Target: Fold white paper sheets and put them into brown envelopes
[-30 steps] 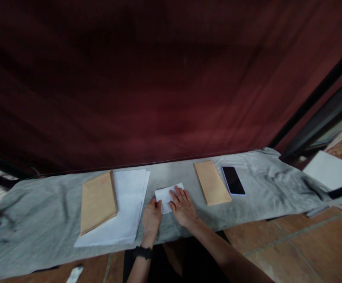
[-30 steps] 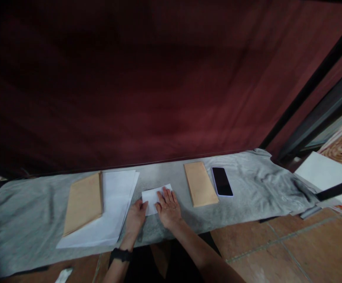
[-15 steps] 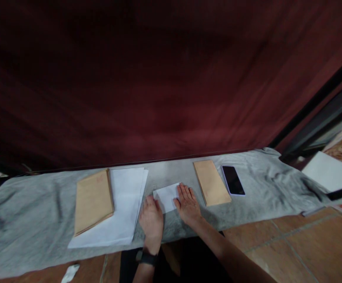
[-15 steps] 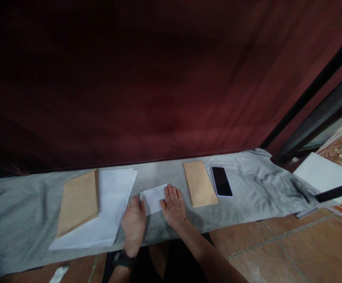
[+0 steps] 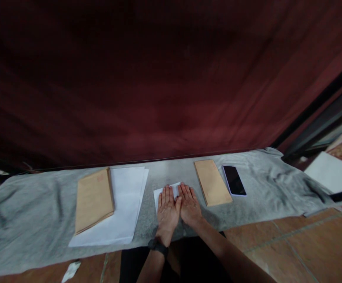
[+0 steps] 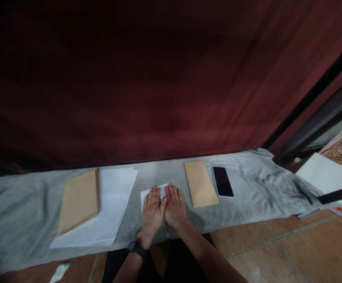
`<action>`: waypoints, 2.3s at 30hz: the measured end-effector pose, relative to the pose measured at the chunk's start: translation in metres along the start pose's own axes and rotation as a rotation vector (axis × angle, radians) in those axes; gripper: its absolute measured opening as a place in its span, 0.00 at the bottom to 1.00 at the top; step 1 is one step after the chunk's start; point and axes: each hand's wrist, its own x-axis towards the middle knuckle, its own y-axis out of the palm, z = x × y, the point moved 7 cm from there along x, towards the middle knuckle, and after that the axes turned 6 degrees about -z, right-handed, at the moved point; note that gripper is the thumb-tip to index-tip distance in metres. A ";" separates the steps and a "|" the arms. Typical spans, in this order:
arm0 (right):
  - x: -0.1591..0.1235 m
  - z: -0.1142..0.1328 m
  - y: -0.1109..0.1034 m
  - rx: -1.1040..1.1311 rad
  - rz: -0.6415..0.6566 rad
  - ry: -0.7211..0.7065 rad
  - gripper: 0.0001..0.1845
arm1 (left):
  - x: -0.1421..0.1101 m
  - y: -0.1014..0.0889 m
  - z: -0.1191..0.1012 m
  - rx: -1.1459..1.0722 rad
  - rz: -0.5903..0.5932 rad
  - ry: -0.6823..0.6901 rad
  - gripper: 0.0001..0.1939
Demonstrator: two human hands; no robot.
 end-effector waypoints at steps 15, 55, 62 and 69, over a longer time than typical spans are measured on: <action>0.017 0.033 -0.010 0.189 -0.020 -0.048 0.27 | -0.017 -0.005 0.031 0.107 -0.091 -0.019 0.30; 0.000 -0.017 -0.002 0.036 0.015 -0.048 0.29 | -0.020 -0.013 0.002 0.033 0.072 0.180 0.29; 0.000 -0.018 0.000 0.034 0.018 -0.061 0.30 | -0.028 -0.021 0.021 0.086 0.091 0.166 0.32; -0.005 -0.020 -0.002 0.023 -0.006 -0.068 0.31 | -0.034 -0.027 0.035 0.104 0.093 0.140 0.34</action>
